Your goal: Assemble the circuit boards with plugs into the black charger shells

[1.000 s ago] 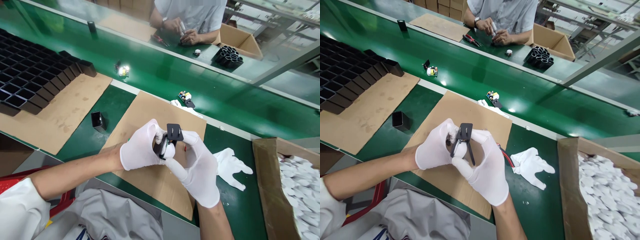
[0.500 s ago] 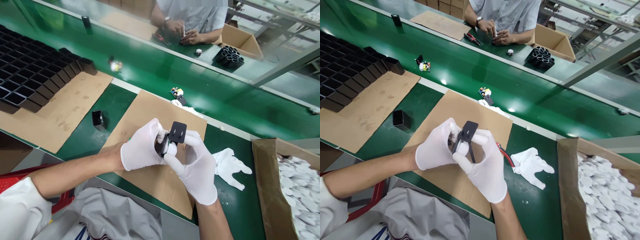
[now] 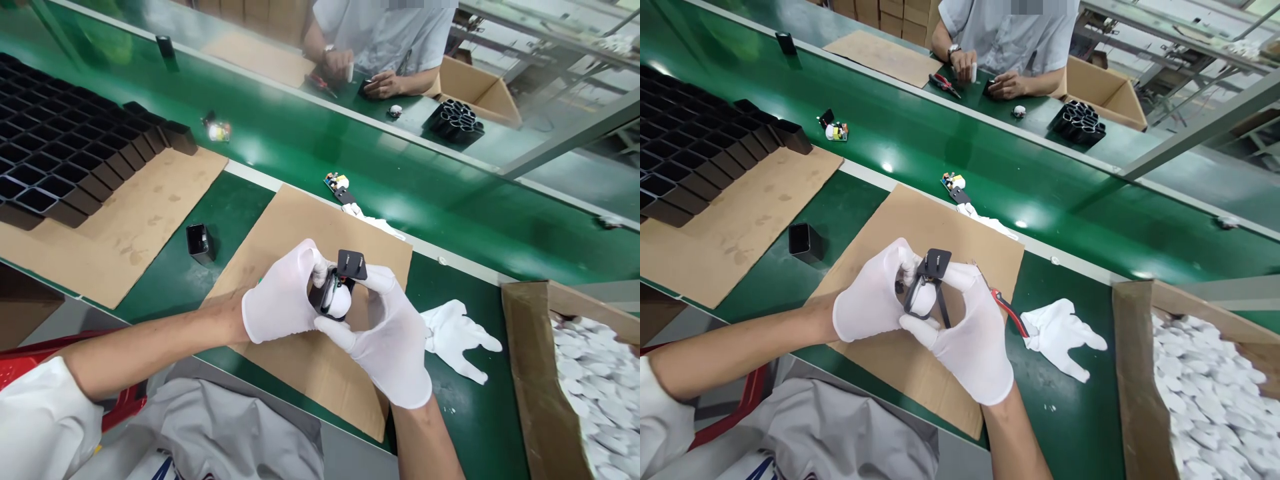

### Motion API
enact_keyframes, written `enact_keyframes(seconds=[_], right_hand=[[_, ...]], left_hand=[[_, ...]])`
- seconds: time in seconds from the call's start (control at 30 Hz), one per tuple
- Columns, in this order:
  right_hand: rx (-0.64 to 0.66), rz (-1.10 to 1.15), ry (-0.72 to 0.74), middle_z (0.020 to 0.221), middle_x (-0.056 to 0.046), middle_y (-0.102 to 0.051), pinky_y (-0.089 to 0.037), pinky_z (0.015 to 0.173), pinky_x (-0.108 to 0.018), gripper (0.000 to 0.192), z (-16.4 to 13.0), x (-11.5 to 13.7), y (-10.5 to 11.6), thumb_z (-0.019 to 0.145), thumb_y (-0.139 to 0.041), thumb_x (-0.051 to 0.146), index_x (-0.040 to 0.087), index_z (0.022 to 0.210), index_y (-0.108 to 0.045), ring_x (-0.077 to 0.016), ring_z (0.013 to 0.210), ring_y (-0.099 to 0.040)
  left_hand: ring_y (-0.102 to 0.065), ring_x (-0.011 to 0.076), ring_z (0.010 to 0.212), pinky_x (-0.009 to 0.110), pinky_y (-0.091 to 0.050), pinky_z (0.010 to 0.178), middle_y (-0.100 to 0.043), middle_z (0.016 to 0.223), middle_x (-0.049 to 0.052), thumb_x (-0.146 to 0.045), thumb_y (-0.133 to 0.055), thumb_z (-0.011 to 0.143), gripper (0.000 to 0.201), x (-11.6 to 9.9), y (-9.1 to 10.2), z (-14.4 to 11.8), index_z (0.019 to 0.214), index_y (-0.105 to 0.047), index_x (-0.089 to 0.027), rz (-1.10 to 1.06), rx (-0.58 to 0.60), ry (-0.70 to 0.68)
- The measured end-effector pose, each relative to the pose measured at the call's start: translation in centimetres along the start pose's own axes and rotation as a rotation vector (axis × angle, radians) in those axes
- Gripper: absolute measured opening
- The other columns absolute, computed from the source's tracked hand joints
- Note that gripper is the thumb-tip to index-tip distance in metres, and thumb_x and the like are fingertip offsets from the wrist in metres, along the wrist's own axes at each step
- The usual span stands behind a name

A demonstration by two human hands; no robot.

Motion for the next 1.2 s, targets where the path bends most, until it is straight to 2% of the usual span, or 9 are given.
enact_keyframes(seconds=[0.13,0.27,0.37,0.47,0.6,0.7,0.9,1.03,1.2], right_hand=[[-0.037,-0.086,0.065,0.126,-0.004,-0.073,-0.057,0.1,-0.045,0.059,-0.1,0.2,0.1,0.08,-0.094,0.033,0.032,0.132,-0.065,-0.0276,0.117,-0.07],[-0.042,-0.106,0.082,0.127,-0.004,-0.074,-0.059,0.1,-0.046,0.059,-0.1,-0.1,0.7,0.081,-0.093,0.031,0.033,0.133,-0.067,-0.028,0.118,-0.071],[-0.044,-0.099,0.049,0.128,-0.006,-0.075,-0.06,0.101,-0.048,0.062,-0.2,-0.5,0.9,0.08,-0.094,0.036,0.032,0.134,-0.067,-0.0287,0.118,-0.072],[-0.165,-0.154,0.011,0.126,-0.009,-0.076,-0.063,0.099,-0.05,0.06,-0.6,0.0,0.7,0.079,-0.094,0.041,0.028,0.132,-0.07,-0.0306,0.116,-0.074],[-0.437,-0.354,0.046,0.112,-0.009,-0.082,-0.066,0.095,-0.046,0.043,-2.0,3.0,-0.4,0.085,-0.089,0.035,0.024,0.124,-0.074,-0.0286,0.102,-0.08],[-0.513,-0.445,-0.016,0.112,-0.01,-0.083,-0.067,0.092,-0.043,0.046,-3.1,5.7,-2.0,0.089,-0.084,0.042,0.022,0.129,-0.073,-0.0292,0.1,-0.082],[-0.482,-0.371,-0.017,0.116,-0.009,-0.08,-0.067,0.085,-0.036,0.042,-4.7,9.5,-5.5,0.095,-0.078,0.033,0.025,0.136,-0.071,-0.025,0.1,-0.08],[-0.403,-0.167,-0.029,0.119,-0.008,-0.077,-0.065,0.094,-0.04,0.037,-6.2,9.8,-7.5,0.095,-0.076,0.023,0.028,0.132,-0.072,-0.0244,0.107,-0.077],[-0.405,-0.063,-0.137,0.128,-0.012,-0.075,-0.065,0.099,-0.046,0.056,-8.4,9.9,-9.1,0.089,-0.084,0.034,0.023,0.141,-0.065,-0.0283,0.113,-0.076]], left_hand=[[-0.062,0.0151,0.071,0.03,-0.052,0.064,-0.059,0.084,-0.003,-0.011,-0.077,0.066,0.045,0.2,0.2,-0.1,0.084,-0.039,-0.026,0.017,0.024,-0.105],[-0.07,0.0226,0.098,0.035,-0.056,0.077,-0.065,0.108,0.005,-0.016,-0.084,0.07,0.041,0.6,0.5,0.1,0.087,-0.048,-0.025,0.075,0.092,-0.081],[-0.068,0.0215,0.093,0.036,-0.056,0.08,-0.063,0.101,0.002,-0.024,-0.091,0.069,0.046,0.9,0.7,0.3,0.086,-0.048,-0.025,0.027,0.137,-0.056],[-0.063,0.0177,0.082,0.035,-0.054,0.079,-0.059,0.091,-0.002,-0.027,-0.095,0.064,0.052,0.4,1.1,0.6,0.083,-0.046,-0.025,-0.016,0.109,-0.031],[-0.062,0.0161,0.078,0.033,-0.052,0.076,-0.058,0.087,-0.004,-0.025,-0.097,0.059,0.056,-1.5,1.9,0.3,0.081,-0.045,-0.024,0.009,-0.013,0.06],[-0.062,0.0157,0.076,0.032,-0.051,0.072,-0.058,0.086,-0.005,-0.024,-0.097,0.06,0.055,-3.3,2.4,-1.4,0.081,-0.045,-0.024,0.08,-0.197,0.059],[-0.062,0.0152,0.07,0.029,-0.052,0.065,-0.057,0.083,-0.005,-0.011,-0.081,0.067,0.04,-4.9,2.6,-7.3,0.084,-0.049,-0.026,0.269,-0.466,-0.038],[-0.065,0.0158,0.072,0.03,-0.055,0.067,-0.058,0.083,-0.004,-0.008,-0.075,0.07,0.035,-5.1,3.2,-10.5,0.085,-0.049,-0.026,0.326,-0.525,0.004],[-0.069,0.0167,0.078,0.031,-0.058,0.073,-0.06,0.088,-0.003,-0.009,-0.079,0.071,0.036,-5.0,3.6,-13.5,0.086,-0.051,-0.026,0.256,-0.565,0.03]])
Point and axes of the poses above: each hand's wrist, its own z-axis towards the middle knuckle, its own y-axis out of the back of the hand, x = y × z, the point moved 3 cm from there along z, towards the middle knuckle
